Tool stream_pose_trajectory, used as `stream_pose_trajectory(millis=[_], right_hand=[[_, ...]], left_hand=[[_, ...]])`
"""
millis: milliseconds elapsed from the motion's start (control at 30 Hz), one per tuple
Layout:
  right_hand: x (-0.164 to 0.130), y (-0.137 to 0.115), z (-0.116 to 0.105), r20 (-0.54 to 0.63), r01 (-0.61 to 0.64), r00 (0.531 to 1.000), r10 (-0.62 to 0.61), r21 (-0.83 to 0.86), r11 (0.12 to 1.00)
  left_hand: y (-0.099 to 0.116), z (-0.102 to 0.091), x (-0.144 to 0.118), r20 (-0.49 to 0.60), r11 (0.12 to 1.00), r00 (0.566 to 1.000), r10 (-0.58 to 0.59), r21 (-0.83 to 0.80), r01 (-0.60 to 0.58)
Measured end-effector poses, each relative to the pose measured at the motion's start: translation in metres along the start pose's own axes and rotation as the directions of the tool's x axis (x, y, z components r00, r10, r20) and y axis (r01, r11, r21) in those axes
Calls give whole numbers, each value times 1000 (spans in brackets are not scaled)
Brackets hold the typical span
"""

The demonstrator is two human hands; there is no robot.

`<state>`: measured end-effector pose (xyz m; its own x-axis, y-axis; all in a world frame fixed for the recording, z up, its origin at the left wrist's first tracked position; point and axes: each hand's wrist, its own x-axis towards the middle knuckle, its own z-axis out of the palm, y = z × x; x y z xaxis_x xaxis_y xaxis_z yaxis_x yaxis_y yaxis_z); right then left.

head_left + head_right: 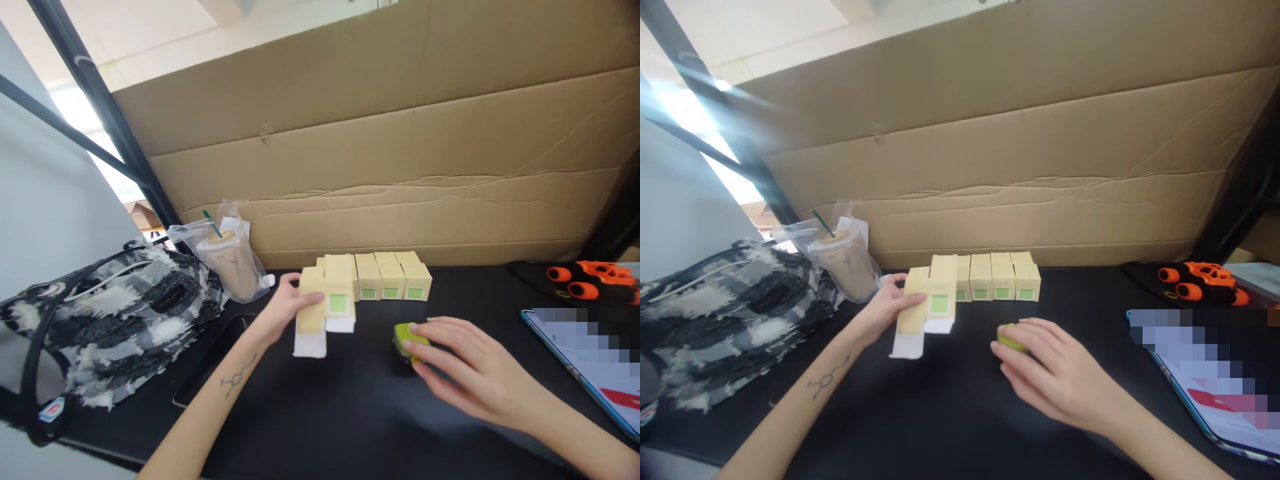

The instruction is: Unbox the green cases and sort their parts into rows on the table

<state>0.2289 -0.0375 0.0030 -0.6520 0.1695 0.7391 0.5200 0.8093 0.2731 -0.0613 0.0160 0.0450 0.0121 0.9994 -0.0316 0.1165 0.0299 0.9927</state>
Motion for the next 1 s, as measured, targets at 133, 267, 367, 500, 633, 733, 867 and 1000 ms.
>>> stream_pose_trajectory(millis=[133, 267, 367, 500, 633, 733, 867, 1000], right_hand=[[-4, 10, -4, 170, -128, 978, 123, 18, 992], [-7, 7, 3, 349, -369, 872, 343, 10, 929], [-11, 5, 11, 411, -539, 776, 479, 35, 842], [-15, 6, 17, 449, -663, 702, 553, 127, 738], [-14, 9, 18, 462, -698, 688, 560, 211, 684], [-13, 11, 16, 472, -709, 682, 559, 239, 663], [-15, 13, 19, 487, -739, 665, 567, 317, 594], [-14, 3, 25, 484, -741, 671, 561, 420, 524]], left_hand=[[-5, -41, 26, -219, 973, 976, 15, 228, 36], [-24, -56, 42, -298, 881, 955, 3, 452, 139], [-36, -55, 50, -269, 790, 963, 23, 595, 147], [-39, -52, 54, -247, 666, 957, 155, 742, 84], [-22, -52, 47, -186, 585, 920, 345, 809, -56], [-3, -41, 32, -178, 532, 832, 526, 832, -159], [-1, 6, 2, 22, 521, 760, 649, 715, -466], [-35, 60, -25, 489, 748, 782, 388, 328, -576]])
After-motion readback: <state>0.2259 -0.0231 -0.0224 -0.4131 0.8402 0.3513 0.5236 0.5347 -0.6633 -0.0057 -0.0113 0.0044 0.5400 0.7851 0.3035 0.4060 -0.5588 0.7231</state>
